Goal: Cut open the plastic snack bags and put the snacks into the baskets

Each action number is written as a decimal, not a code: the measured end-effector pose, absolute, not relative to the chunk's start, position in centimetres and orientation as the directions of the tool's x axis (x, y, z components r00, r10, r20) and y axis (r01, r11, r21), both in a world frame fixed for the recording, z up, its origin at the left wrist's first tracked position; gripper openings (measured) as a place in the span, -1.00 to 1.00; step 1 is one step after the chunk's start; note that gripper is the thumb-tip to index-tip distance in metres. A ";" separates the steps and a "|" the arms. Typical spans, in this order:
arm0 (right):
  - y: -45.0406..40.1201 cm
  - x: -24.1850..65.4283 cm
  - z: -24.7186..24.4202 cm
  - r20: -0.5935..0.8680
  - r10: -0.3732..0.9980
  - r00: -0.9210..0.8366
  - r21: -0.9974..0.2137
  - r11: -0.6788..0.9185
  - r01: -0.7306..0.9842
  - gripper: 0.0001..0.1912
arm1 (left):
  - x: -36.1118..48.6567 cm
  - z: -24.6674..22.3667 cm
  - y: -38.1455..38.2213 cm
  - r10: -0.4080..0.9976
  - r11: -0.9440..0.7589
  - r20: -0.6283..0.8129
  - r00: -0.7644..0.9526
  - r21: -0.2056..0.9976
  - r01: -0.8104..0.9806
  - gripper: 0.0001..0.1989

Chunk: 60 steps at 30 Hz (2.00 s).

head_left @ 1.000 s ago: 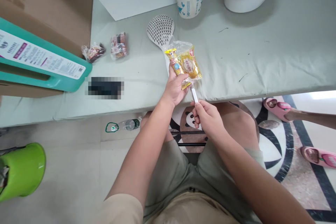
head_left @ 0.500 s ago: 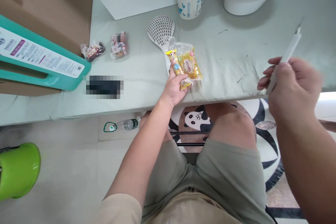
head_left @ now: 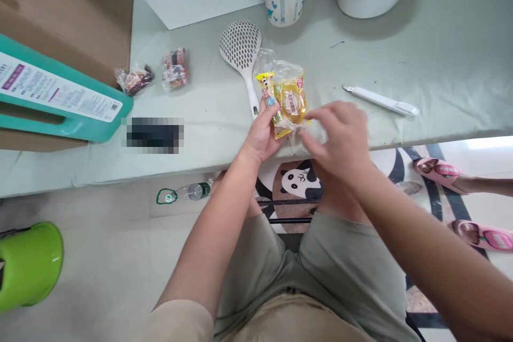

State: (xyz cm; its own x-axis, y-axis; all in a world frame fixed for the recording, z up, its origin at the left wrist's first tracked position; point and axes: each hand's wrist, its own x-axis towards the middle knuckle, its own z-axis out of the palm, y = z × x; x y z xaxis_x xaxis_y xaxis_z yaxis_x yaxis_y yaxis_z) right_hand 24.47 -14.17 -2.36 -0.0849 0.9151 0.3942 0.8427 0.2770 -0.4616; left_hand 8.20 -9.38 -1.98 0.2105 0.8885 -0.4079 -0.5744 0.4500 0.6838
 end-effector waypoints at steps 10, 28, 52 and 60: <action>-14.2 22.1 -5.0 0.305 0.952 -0.020 -0.759 0.256 0.598 -0.91 | 8.4 -1.9 -9.7 0.907 0.420 -0.335 0.255 0.661 -0.622 -0.53; -15.2 21.6 -5.8 0.461 0.881 0.109 -0.782 0.344 0.520 -0.93 | 8.3 -3.1 -9.2 0.925 0.379 -0.288 0.249 0.635 -0.673 -0.52; -15.2 21.9 -4.7 0.423 0.906 0.015 -0.789 0.361 0.497 -0.88 | 8.1 -2.2 -8.5 0.862 0.450 -0.459 0.214 0.502 -0.738 -0.62; -14.5 21.9 -3.3 0.175 0.981 0.082 -0.884 0.120 0.451 -0.83 | 8.3 -2.3 -8.3 0.878 0.420 -0.426 0.218 0.467 -0.778 -0.65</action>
